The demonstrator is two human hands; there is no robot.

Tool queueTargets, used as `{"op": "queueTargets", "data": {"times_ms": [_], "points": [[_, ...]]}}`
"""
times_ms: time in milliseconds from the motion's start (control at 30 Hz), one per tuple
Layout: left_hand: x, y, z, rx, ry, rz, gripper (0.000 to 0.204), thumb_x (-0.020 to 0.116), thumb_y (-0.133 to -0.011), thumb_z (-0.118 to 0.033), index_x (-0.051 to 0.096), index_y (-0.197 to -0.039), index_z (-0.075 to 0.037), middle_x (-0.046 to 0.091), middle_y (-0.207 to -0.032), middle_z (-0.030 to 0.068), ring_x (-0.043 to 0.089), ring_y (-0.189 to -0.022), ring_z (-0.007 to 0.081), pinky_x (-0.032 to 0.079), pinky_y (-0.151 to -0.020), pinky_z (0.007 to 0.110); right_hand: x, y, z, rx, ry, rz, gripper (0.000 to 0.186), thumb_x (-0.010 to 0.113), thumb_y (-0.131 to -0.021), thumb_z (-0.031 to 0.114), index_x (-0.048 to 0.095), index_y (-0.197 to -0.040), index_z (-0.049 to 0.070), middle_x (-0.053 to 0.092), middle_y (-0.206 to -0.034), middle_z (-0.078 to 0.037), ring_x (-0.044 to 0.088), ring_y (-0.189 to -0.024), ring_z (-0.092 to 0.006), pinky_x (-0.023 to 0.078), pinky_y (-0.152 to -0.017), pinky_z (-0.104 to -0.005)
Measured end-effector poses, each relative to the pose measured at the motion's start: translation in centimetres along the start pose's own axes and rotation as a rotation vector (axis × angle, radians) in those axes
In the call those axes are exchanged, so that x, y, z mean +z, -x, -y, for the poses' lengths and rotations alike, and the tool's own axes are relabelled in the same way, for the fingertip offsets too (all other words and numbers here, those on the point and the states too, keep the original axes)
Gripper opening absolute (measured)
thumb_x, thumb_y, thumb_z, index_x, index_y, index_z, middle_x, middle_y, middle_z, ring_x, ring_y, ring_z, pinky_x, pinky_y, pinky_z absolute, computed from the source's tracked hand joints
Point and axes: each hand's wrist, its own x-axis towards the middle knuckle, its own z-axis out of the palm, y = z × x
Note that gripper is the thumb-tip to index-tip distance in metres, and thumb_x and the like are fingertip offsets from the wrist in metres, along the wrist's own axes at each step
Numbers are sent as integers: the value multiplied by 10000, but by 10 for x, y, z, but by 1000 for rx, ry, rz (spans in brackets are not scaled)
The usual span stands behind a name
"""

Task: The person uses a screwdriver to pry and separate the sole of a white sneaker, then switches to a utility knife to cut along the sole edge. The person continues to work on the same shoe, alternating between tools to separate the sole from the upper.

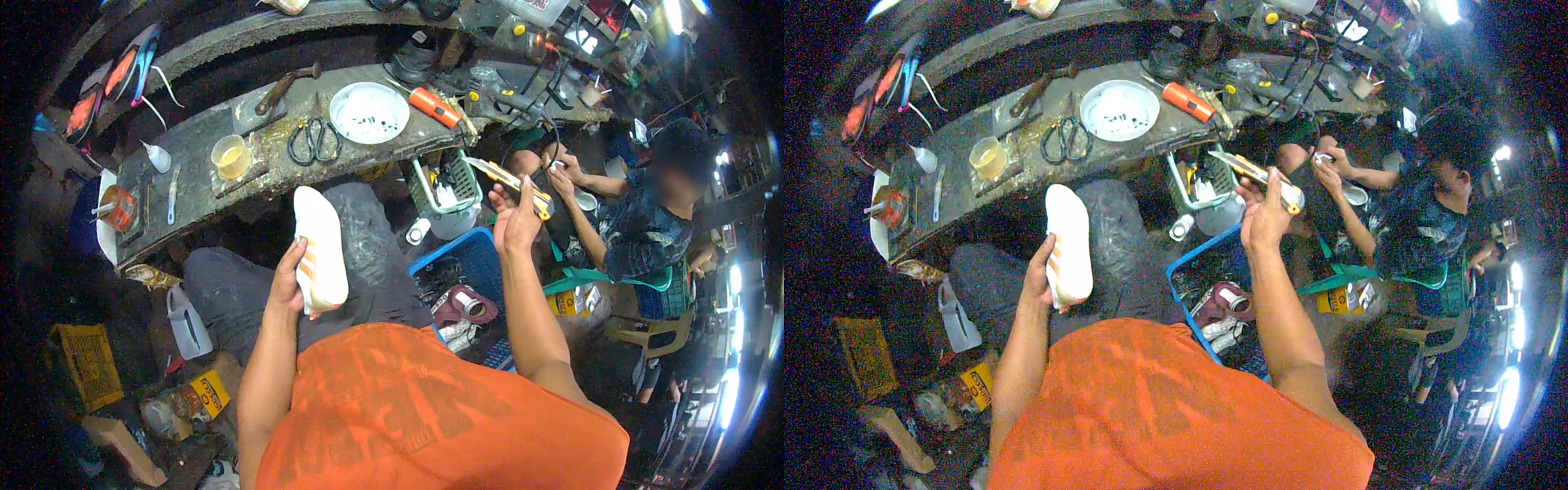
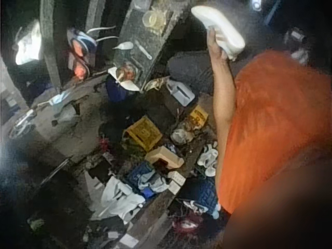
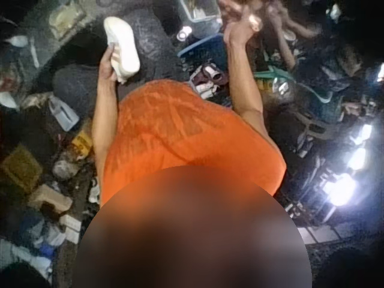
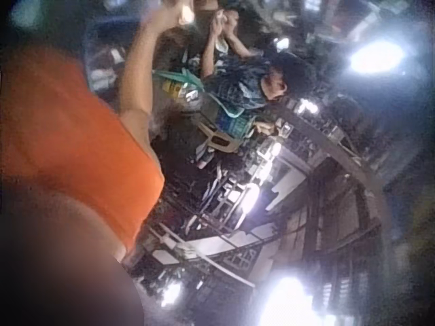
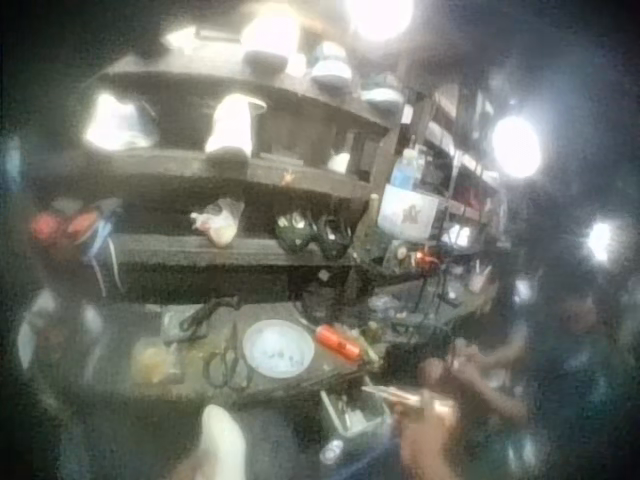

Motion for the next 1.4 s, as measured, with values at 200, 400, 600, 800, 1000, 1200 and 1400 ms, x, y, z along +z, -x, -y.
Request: {"op": "queueTargets", "data": {"times_ms": [200, 400, 600, 800, 1000, 1200, 1400], "points": [[-2, -11, 0, -12, -39, 44, 430, 686, -1026, -253, 546, -1392, -76, 692, -1199, 82, 701, -1074, 223, 593, -935, 402, 61, -65, -62, -362, 320, 272, 252, 718, -1022, 166, 668, -1190, -15, 742, -1000, -125, 743, -784, -179, 653, -634, -307], [-1, -11, 4, 61, -178, -41, 447, 678, -1030, -210, 523, -1427, -74, 678, -1243, 68, 679, -1136, 202, 566, -975, 390, 96, -97, -115, -130, 432, 168, 342, 753, -999, 292, 668, -1163, 3, 723, -929, -98, 705, -669, -155, 598, -493, -289], [0, -9, 0, 34, -153, -68, 468, 671, -1030, -200, 502, -1446, -68, 669, -1262, 73, 679, -1138, 203, 560, -994, 385, 89, -102, -89, -264, 421, 113, 275, 593, -1090, 299, 609, -1106, 24, 683, -908, -82, 641, -557, -135, 546, -440, -278], [4, -11, 3, 37, -176, -44, 523, 670, -1031, -219, 474, -1492, -68, 660, -1299, 83, 667, -1187, 209, 547, -1022, 391, 133, -124, -66, -559, 351, 236, 255, 488, -1124, 211, 614, -1201, 4, 699, -1118, -135, 725, -747, -211, 630, -594, -321], [-12, -11, 3, 26, -131, -1, 494, 618, -1074, -302, 484, -1492, -75, 664, -1315, 81, 672, -1181, 209, 551, -1018, 390, 171, -173, -102, -332, 904, 486, 411, 645, -1046, 334, 644, -1340, 47, 705, -1207, -188, 750, -981, -308, 634, -823, -419], [-8, -3, -3, -17, -118, 19, 522, 585, -1090, -381, 502, -1496, -64, 668, -1311, 92, 675, -1174, 212, 548, -1017, 387, 146, -197, -103, -292, 1731, 726, 630, 776, -870, 509, 684, -1343, 102, 682, -1352, -238, 648, -1267, -408, 512, -1076, -480], [23, 15, -31, 89, -1015, -105, 625, 685, -1018, -419, 525, -1509, -65, 674, -1343, 140, 653, -1236, 246, 495, -1066, 379, 119, -175, -47, -253, 1831, 688, 605, 746, -923, 534, 671, -1303, 69, 754, -1152, -194, 746, -1031, -339, 597, -893, -452]]}}
